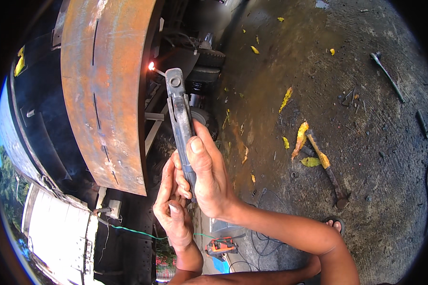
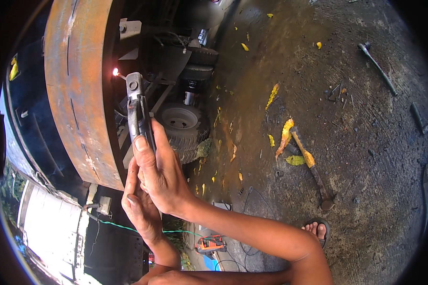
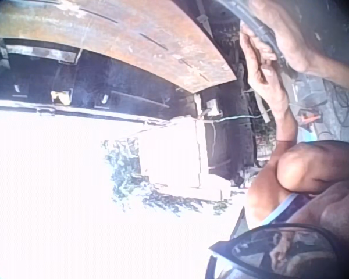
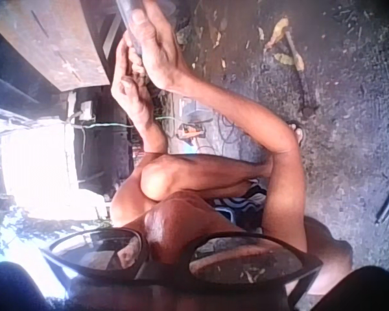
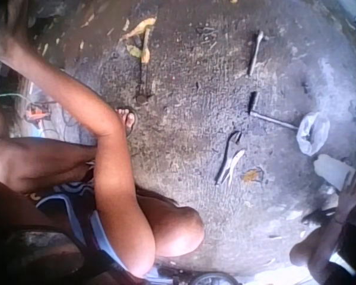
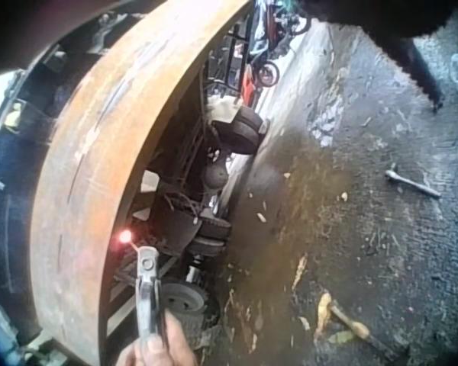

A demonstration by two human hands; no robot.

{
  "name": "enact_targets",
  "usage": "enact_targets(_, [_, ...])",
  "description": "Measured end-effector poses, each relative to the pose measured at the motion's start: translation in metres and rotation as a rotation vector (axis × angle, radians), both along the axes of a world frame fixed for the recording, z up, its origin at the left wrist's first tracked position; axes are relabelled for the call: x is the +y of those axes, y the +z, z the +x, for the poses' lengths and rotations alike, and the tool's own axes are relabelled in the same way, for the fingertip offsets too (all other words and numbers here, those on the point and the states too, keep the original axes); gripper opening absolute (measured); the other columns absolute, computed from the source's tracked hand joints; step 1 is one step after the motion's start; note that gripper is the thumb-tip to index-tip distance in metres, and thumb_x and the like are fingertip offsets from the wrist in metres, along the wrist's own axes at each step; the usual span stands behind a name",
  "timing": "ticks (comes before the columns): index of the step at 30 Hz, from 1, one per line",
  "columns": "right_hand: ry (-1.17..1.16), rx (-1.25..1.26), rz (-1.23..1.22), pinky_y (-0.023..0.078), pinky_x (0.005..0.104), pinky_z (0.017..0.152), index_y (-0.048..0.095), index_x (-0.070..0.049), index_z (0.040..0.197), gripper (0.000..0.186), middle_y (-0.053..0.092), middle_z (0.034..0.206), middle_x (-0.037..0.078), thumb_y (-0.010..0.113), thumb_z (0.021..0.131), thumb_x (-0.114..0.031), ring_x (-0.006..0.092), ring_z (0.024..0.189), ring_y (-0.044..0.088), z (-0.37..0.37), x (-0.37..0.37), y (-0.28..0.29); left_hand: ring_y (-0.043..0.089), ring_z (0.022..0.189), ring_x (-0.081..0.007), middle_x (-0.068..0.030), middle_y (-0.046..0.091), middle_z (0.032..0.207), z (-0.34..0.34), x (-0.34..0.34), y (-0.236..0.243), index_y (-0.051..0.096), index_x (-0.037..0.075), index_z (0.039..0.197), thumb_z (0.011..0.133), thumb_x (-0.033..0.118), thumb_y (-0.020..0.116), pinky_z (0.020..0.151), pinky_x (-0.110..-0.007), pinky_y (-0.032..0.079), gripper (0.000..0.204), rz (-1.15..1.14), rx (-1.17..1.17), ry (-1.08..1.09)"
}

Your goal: The person welds a curved metal panel attached to a vehicle using a handheld welding torch. They prepare the welder, insert a new electrode, and apply welds along the panel edge, producing sparks. The person also uses pliers to cut a metal rod and handles a box of electrodes.

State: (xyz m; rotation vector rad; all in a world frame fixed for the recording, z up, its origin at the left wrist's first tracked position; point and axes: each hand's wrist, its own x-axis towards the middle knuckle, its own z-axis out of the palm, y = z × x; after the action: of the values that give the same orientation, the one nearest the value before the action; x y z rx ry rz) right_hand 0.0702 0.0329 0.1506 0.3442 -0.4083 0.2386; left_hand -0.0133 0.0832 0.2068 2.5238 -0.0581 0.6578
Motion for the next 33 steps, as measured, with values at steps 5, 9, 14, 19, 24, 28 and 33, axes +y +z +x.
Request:
enact_targets(5, [-0.025,-0.011,-0.039,0.04,0.0219,0.049,0.026,-0.004,0.145,0.06,0.047,0.079,0.003,0.038,0.103,-0.045,0.0061,0.056,0.046,0.001,0.001,0.002,0.045,0.132,-0.0307,-0.0254,0.04,0.145,0.001,-0.001,-0.001,0.029,-0.015,0.143,0.091,0.061,0.056,0.113,-0.041,0.033,0.096,0.011,-0.009,0.005])
enact_targets(9, [-0.027,-0.021,-0.056,0.04,0.0207,0.047,0.023,-0.005,0.148,0.064,0.047,0.079,0.003,0.037,0.103,-0.049,0.0054,0.054,0.044,0.0,0.0,0.004,0.044,0.133,-0.0313,-0.0263,0.039,0.145,0.0,0.0,0.0,0.029,-0.016,0.143,0.092,0.06,0.054,0.113,-0.041,0.033,0.095,0.024,-0.001,0.001])
enact_targets(14, [0.004,-0.021,-0.086,0.045,0.0281,0.063,0.025,0.004,0.143,0.061,0.052,0.084,0.005,0.039,0.104,-0.041,0.0114,0.073,0.052,0.0,-0.005,0.0,0.04,0.136,-0.0327,-0.028,0.036,0.146,-0.001,-0.003,0.002,0.03,-0.017,0.142,0.095,0.058,0.051,0.114,-0.043,0.031,0.091,0.036,0.01,-0.003])
enact_targets(19, [-0.06,0.005,-0.107,0.044,0.0275,0.061,0.027,0.002,0.142,0.058,0.052,0.084,0.005,0.039,0.104,-0.04,0.0112,0.072,0.051,0.002,0.004,0.001,0.04,0.136,-0.0328,-0.0281,0.036,0.146,0.003,-0.007,0.001,0.031,-0.017,0.142,0.094,0.058,0.051,0.114,-0.043,0.031,0.091,0.054,-0.008,0.0])
enact_targets(24, [0.035,0.101,-0.01,0.034,0.0194,0.045,0.024,-0.004,0.144,0.057,0.047,0.074,0.0,0.04,0.104,-0.041,0.0024,0.052,0.04,-0.004,-0.003,0.005,0.049,0.129,-0.0287,-0.0259,0.043,0.141,0.004,-0.001,-0.001,0.03,-0.017,0.142,0.088,0.062,0.059,0.11,-0.038,0.036,0.1,0.021,0.008,0.025])
enact_targets(28, [0.029,0.071,-0.037,0.037,0.0205,0.048,0.025,-0.002,0.144,0.059,0.046,0.076,0.0,0.041,0.103,-0.041,0.0033,0.056,0.042,-0.003,-0.001,-0.001,0.049,0.129,-0.0291,-0.0252,0.043,0.141,0.002,-0.002,-0.002,0.029,-0.017,0.143,0.089,0.063,0.058,0.11,-0.038,0.036,0.1,0.007,0.021,0.036])
enact_targets(33, [-0.064,0.075,-0.067,0.045,0.0263,0.056,0.028,-0.001,0.143,0.059,0.048,0.08,0.001,0.043,0.102,-0.041,0.0082,0.062,0.05,-0.003,0.001,0.005,0.045,0.132,-0.0308,-0.0262,0.04,0.144,0.001,-0.004,0.0,0.028,-0.016,0.143,0.09,0.062,0.056,0.112,-0.04,0.034,0.099,0.006,0.001,0.024])
